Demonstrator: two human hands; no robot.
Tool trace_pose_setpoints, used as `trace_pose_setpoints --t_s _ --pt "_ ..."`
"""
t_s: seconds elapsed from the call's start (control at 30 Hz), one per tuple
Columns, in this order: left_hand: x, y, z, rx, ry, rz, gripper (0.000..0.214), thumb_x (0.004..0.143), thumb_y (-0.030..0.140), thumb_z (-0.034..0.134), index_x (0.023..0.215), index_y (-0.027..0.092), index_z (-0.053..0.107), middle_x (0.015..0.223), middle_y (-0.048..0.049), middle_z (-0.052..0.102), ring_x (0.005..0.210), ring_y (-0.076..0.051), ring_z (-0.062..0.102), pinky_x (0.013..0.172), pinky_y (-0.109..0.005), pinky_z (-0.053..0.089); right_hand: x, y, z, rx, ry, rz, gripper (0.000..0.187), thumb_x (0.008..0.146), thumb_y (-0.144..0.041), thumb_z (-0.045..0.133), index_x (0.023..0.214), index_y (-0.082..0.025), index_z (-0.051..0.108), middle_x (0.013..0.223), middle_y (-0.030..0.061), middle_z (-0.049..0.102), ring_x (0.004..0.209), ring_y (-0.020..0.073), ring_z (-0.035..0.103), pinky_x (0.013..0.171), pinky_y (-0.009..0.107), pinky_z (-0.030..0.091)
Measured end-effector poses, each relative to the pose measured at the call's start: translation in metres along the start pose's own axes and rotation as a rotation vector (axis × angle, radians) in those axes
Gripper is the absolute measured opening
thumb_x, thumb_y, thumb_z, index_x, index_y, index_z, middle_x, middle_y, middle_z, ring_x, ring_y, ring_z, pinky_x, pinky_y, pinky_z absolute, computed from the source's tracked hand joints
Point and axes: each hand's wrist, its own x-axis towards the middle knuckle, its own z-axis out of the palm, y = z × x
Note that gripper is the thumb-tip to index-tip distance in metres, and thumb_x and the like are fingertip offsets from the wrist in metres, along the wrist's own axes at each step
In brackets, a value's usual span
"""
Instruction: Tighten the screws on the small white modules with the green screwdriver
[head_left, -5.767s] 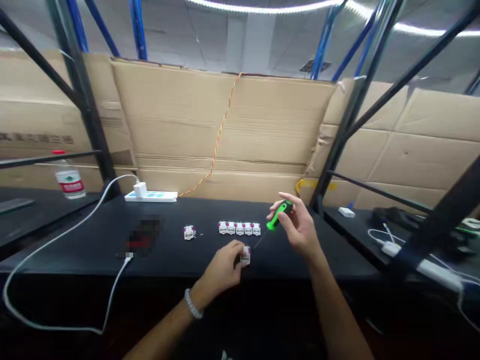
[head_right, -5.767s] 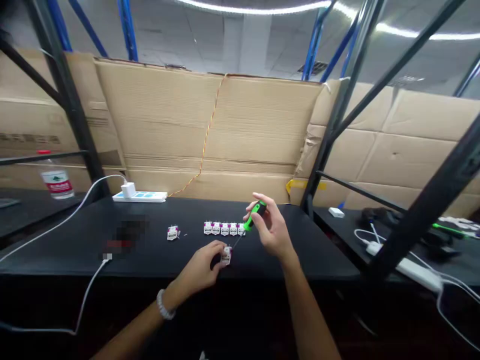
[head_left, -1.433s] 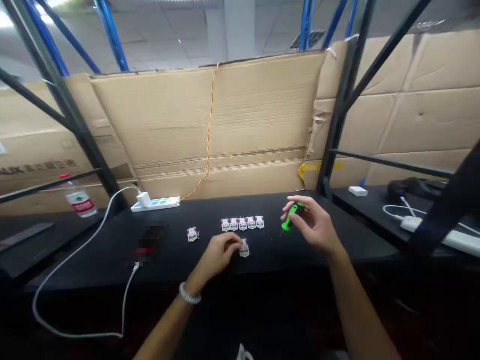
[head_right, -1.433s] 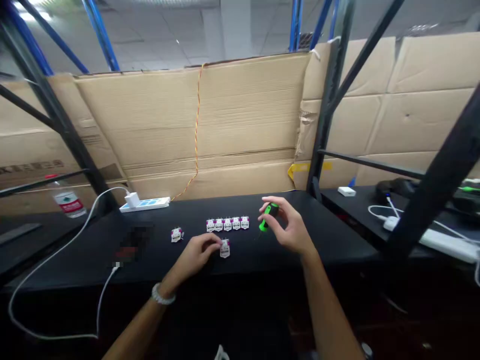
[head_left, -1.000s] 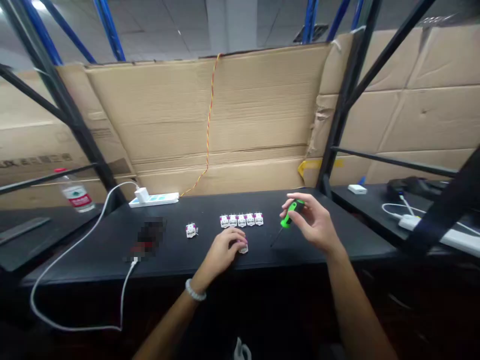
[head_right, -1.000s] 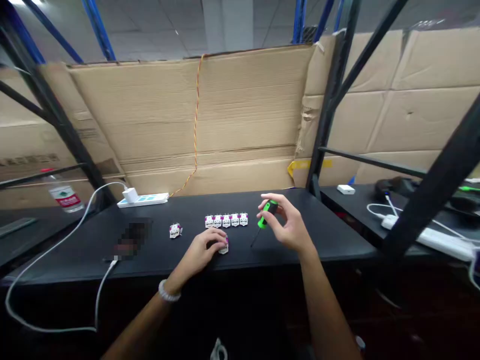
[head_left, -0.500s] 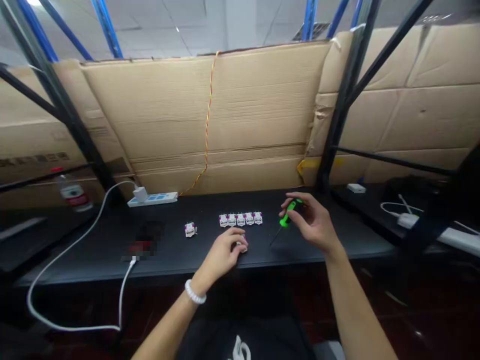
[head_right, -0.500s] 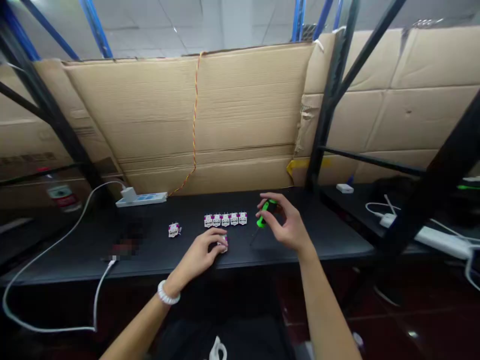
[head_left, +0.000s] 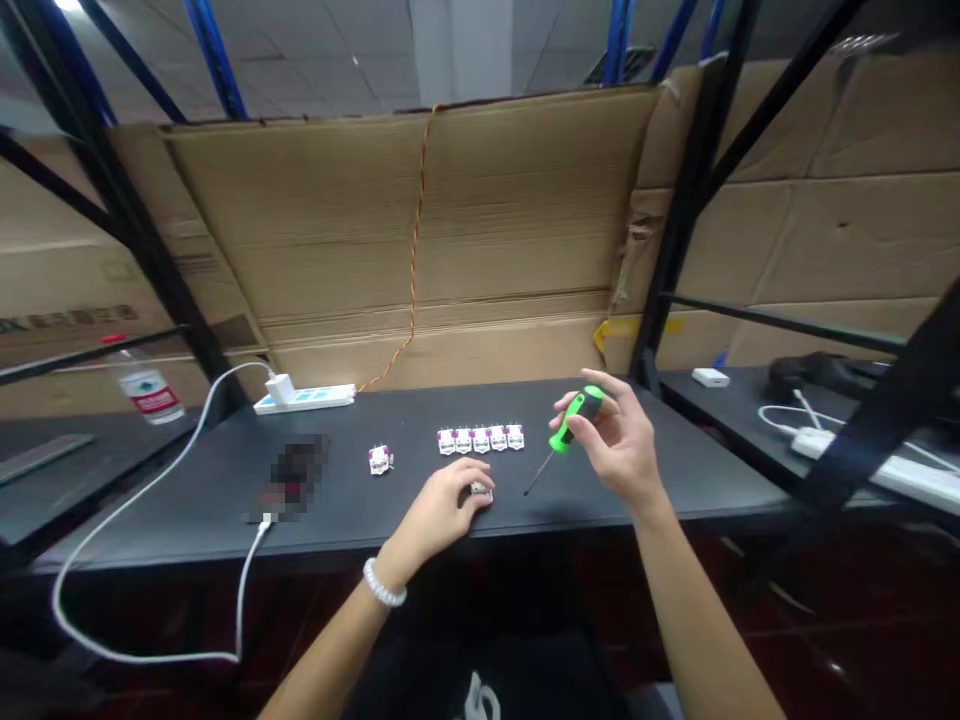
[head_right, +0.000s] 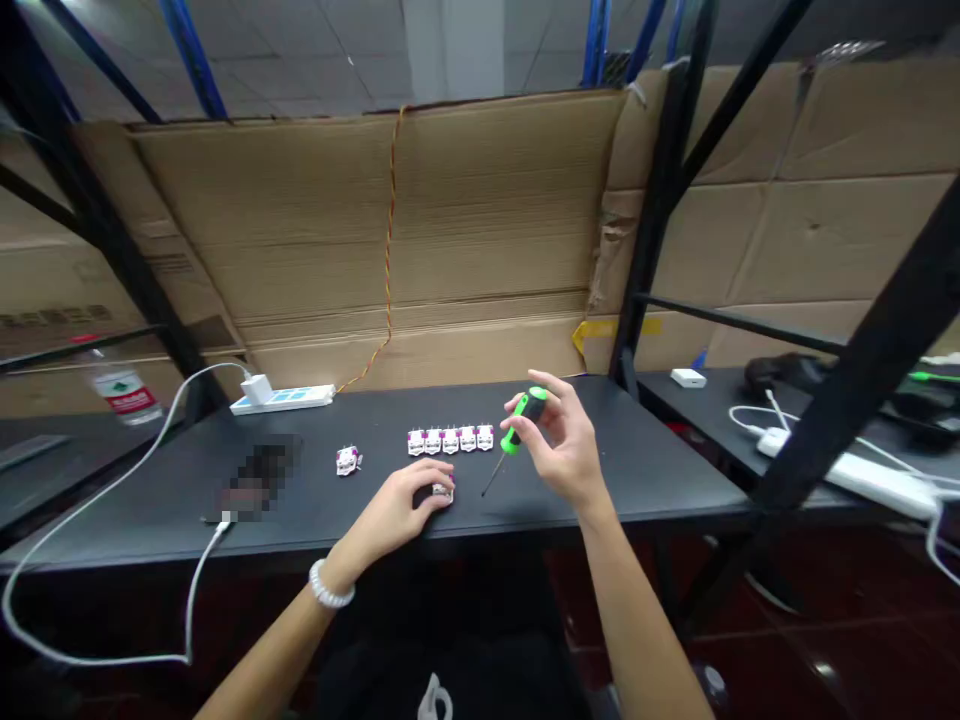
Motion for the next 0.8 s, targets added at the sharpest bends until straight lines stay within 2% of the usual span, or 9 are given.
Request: trace_pose_setpoints --t_s 0.13,0.3,0.47,0.8 --pt "0.000 0.002 0.000 -0.042 -0.009 0.007 0.013 0.091 0.013 0.072 0.099 0.022 0.078 0.126 -0.0100 0.077 0.120 -0.028 0.072 0.110 -0.041 0.054 -0.002 0.003 0.022 0.018 0.064 -0.015 0.042 0.099 -0.042 0.073 0.136 -0.028 0.058 0.104 0.0052 0.075 0.078 0.0189 0.077 0.071 0.035 0.069" --pt "-0.002 0.004 0.001 -0.090 -0.027 0.022 0.015 0.085 0.011 0.078 0.096 0.021 0.076 0.126 -0.0091 0.078 0.121 -0.028 0.072 0.111 -0.041 0.053 -0.007 0.008 0.039 0.026 0.069 -0.011 0.041 0.102 -0.044 0.069 0.138 -0.029 0.056 0.103 0.0039 0.072 0.078 0.0176 0.076 0.070 0.034 0.068" --pt "-0.001 0.004 0.003 -0.128 -0.017 0.004 0.012 0.085 0.012 0.078 0.088 0.021 0.072 0.120 -0.0078 0.079 0.122 -0.028 0.072 0.109 -0.039 0.052 -0.008 0.012 0.042 0.049 0.050 -0.001 0.040 0.101 -0.042 0.070 0.138 -0.033 0.056 0.103 0.0021 0.071 0.078 0.0166 0.075 0.073 0.034 0.068" --pt "0.000 0.003 0.004 -0.133 -0.021 0.009 0.011 0.085 0.011 0.077 0.088 0.021 0.071 0.122 -0.0088 0.079 0.120 -0.027 0.072 0.110 -0.039 0.051 -0.009 0.016 0.043 0.008 0.042 0.006 0.041 0.102 -0.041 0.068 0.139 -0.029 0.055 0.104 0.0035 0.070 0.079 0.0165 0.074 0.073 0.033 0.068"
